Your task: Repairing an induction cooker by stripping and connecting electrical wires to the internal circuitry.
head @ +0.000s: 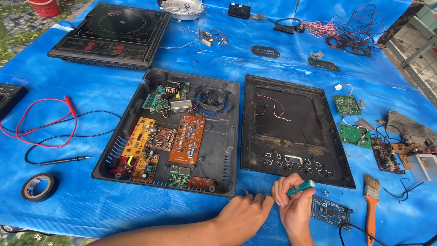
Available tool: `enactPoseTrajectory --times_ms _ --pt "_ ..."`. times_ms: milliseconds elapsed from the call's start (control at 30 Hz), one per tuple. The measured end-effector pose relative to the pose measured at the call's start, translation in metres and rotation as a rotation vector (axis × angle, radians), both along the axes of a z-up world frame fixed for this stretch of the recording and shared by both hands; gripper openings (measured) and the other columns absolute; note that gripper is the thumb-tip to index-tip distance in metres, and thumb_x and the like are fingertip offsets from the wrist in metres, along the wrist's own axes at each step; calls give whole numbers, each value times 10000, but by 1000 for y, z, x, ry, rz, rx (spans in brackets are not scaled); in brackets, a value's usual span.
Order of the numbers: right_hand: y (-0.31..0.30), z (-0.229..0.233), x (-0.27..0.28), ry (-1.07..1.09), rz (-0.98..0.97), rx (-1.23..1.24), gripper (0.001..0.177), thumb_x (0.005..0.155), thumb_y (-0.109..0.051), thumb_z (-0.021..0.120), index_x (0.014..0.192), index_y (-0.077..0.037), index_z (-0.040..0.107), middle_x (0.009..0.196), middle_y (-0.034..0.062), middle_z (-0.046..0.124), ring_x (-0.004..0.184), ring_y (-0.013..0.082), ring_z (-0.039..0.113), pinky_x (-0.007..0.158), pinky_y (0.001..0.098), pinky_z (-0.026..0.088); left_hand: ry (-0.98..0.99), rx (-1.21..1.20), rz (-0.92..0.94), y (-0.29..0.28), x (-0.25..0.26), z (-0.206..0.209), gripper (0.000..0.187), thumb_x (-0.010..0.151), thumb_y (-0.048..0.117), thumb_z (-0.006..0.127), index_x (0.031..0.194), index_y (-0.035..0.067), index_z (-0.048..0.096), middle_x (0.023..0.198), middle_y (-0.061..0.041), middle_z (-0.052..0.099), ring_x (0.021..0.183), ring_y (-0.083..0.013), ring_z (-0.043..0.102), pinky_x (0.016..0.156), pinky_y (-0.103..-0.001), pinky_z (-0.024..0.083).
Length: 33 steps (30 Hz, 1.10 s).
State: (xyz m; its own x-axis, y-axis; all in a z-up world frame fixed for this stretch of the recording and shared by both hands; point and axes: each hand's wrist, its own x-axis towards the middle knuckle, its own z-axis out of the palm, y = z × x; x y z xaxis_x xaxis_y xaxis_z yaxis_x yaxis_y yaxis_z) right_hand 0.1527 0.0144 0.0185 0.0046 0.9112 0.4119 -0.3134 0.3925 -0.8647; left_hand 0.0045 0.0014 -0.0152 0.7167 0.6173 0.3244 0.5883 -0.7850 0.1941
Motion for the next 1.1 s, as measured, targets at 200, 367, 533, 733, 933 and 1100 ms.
enactPoseTrajectory --times_ms 200,367,533,733,933,1100 --pt "1 5 -6 39 23 43 599 1058 -626 436 799 -89 494 578 -20 345 485 95 296 476 270 250 -35 119 51 -1 0 4 75 893 69 609 960 104 608 855 -71 643 661 -239 646 487 -366 483" --pt "2 7 3 227 -11 47 575 1013 -615 511 765 -101 443 608 -21 313 485 84 254 468 272 192 -98 -79 2 -1 -7 24 185 879 0 539 1052 60 569 874 -110 637 684 -318 660 515 -440 512" --pt "0 9 10 309 -69 34 575 993 -614 500 740 -104 416 602 -20 303 476 83 244 474 271 178 -192 -522 -70 5 -14 38 370 923 -49 448 1267 0 575 1000 -180 679 851 -434 696 649 -567 549" --pt "-2 4 18 317 -124 30 584 962 -663 486 758 -122 403 595 -28 255 491 86 203 494 278 151 -90 -433 -66 5 -14 36 253 997 40 572 1248 15 592 901 -121 649 734 -328 677 507 -475 565" --pt "-5 4 24 332 -86 -2 580 942 -691 463 738 -151 416 578 -48 271 501 75 207 490 264 161 -87 -368 -98 6 -14 28 535 916 -4 593 1443 79 544 910 -149 626 684 -367 662 486 -484 553" --pt "-4 0 24 282 2 17 574 970 -682 460 763 -149 417 598 -60 259 504 72 184 492 262 153 -64 -334 -85 5 -12 26 479 953 47 575 1431 22 560 923 -150 649 699 -361 681 495 -473 552"
